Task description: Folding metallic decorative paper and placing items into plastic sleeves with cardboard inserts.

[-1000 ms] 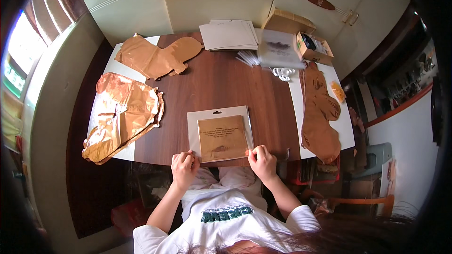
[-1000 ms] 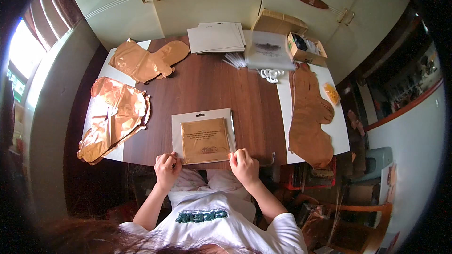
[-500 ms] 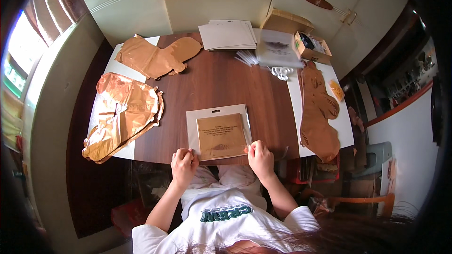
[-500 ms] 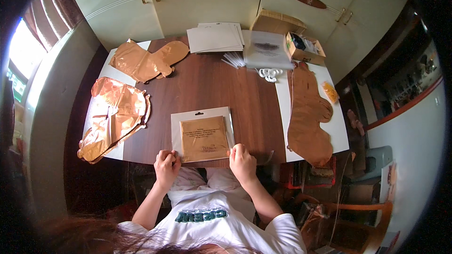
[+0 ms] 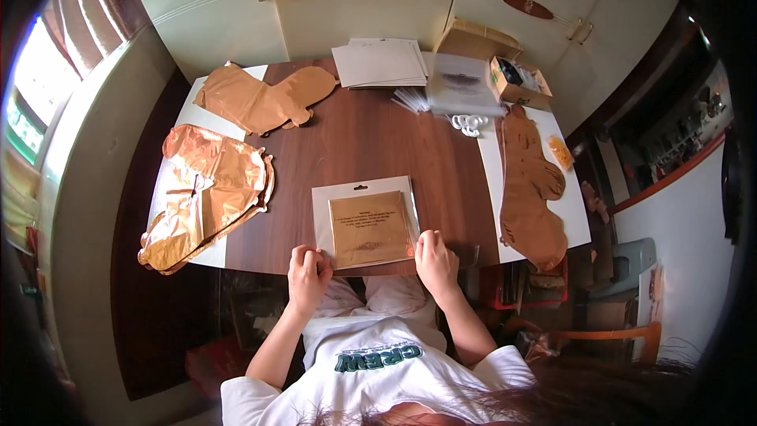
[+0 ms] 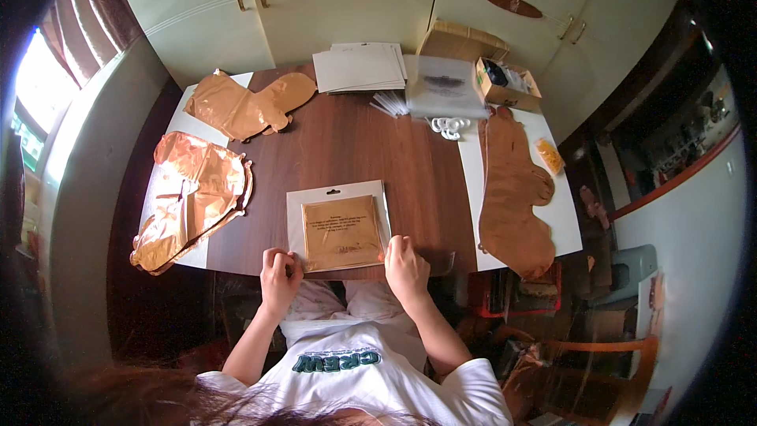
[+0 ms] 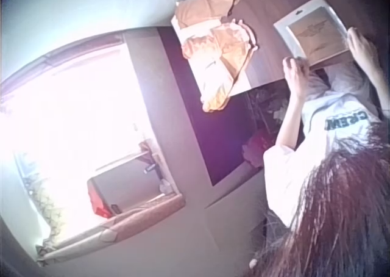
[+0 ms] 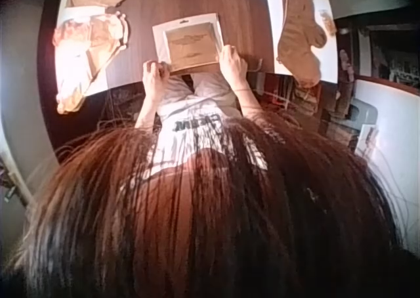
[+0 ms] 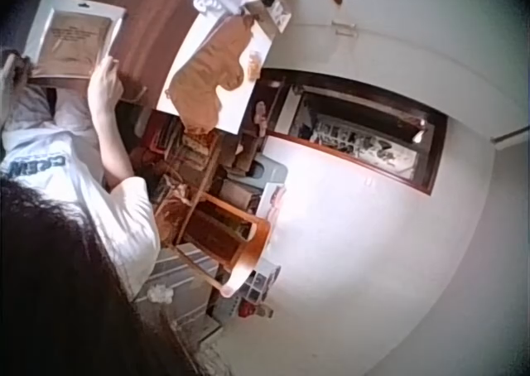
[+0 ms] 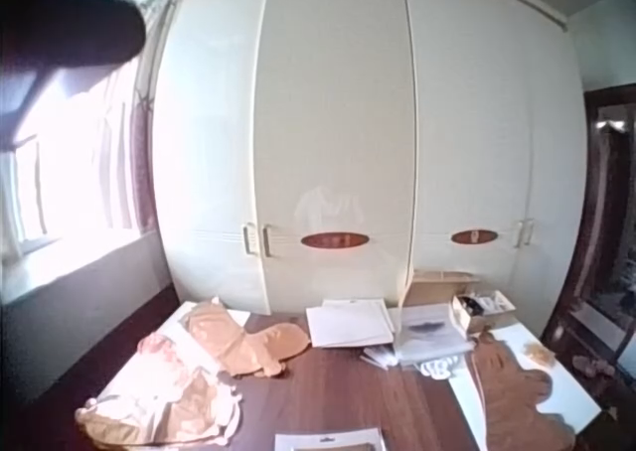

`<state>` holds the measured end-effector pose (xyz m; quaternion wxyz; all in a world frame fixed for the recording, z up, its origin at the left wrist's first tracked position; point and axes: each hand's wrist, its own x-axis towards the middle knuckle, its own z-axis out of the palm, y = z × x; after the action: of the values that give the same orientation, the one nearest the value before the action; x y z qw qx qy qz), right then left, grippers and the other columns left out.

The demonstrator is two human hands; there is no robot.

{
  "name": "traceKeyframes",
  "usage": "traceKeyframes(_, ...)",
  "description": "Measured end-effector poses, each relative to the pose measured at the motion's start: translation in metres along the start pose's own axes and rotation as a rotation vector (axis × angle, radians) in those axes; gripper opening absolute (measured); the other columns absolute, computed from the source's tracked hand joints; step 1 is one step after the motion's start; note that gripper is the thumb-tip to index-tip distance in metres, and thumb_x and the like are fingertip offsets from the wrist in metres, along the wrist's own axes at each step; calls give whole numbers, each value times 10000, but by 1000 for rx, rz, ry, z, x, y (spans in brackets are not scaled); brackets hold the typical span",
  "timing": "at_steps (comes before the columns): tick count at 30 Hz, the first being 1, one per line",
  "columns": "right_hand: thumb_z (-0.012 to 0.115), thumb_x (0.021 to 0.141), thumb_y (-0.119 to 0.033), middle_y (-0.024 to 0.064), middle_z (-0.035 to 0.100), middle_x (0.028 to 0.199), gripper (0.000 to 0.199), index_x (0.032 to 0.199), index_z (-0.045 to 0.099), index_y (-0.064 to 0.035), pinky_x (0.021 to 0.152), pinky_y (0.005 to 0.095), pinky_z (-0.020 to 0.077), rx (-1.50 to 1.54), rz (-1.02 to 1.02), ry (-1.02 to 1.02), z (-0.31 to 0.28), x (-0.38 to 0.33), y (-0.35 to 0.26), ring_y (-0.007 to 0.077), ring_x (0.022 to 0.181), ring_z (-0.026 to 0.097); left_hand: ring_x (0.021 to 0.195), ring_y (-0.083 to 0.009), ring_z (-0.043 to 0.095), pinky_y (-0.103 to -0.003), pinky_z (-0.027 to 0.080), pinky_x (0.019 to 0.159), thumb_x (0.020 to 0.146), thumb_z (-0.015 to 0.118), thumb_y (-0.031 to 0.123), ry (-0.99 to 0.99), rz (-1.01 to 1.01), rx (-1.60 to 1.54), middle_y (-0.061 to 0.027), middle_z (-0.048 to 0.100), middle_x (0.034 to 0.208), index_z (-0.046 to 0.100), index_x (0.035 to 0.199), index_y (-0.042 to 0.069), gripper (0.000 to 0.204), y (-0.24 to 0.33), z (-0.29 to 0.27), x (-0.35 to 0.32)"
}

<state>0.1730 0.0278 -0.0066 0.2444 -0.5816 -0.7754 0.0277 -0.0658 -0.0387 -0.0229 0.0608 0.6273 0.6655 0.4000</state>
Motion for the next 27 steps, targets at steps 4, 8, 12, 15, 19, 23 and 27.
traceKeyframes(4,556,848,-160,89,512,788,124,855,450,-96,451,392,494,-23,-18,30,1,-2,2,273,596,604,827,-340,556,-402,477,673,723,622,-16,22,-14,-17,-149,509,999,490,803,41,165,4,-2,1)
traceKeyframes(8,562,844,-163,89,507,784,133,855,445,-99,454,389,493,-7,-26,44,2,-3,5,272,608,604,1097,-316,486,-430,380,875,700,591,3,-5,117,247,-137,510,1137,577,943,73,253,13,-2,1)
traceKeyframes(12,586,822,-134,88,521,788,138,863,457,-106,495,410,483,22,17,8,4,-5,5,294,633,598,1291,-264,361,-448,239,1066,680,609,95,-210,328,253,-81,474,1311,610,1100,84,420,47,20,-9)
traceKeyframes(15,582,823,-133,90,520,785,132,863,459,-107,501,408,485,33,4,12,4,-5,5,292,636,599,1283,-244,369,-454,228,1078,778,588,247,-345,384,325,-72,434,1361,473,1291,103,545,75,41,-10)
traceKeyframes(19,564,829,-125,89,518,797,111,865,461,-109,514,416,487,41,9,3,-1,-6,2,293,645,598,1281,-247,371,-446,234,1077,794,580,290,-344,378,357,-67,426,1368,432,1324,108,580,75,48,-13)
traceKeyframes(23,557,826,-115,86,520,816,104,872,463,-111,519,416,491,28,3,-14,-1,-3,3,292,652,599,1275,-251,379,-453,246,1069,809,577,358,-371,378,319,-70,429,1366,442,1319,105,585,69,42,-10)
traceKeyframes(27,565,806,-89,77,525,838,117,891,489,-113,525,405,500,-3,2,-30,0,-2,5,284,655,602,1305,-305,331,-507,193,1072,792,585,458,-343,217,423,-105,416,1376,436,1329,106,659,49,23,-3)
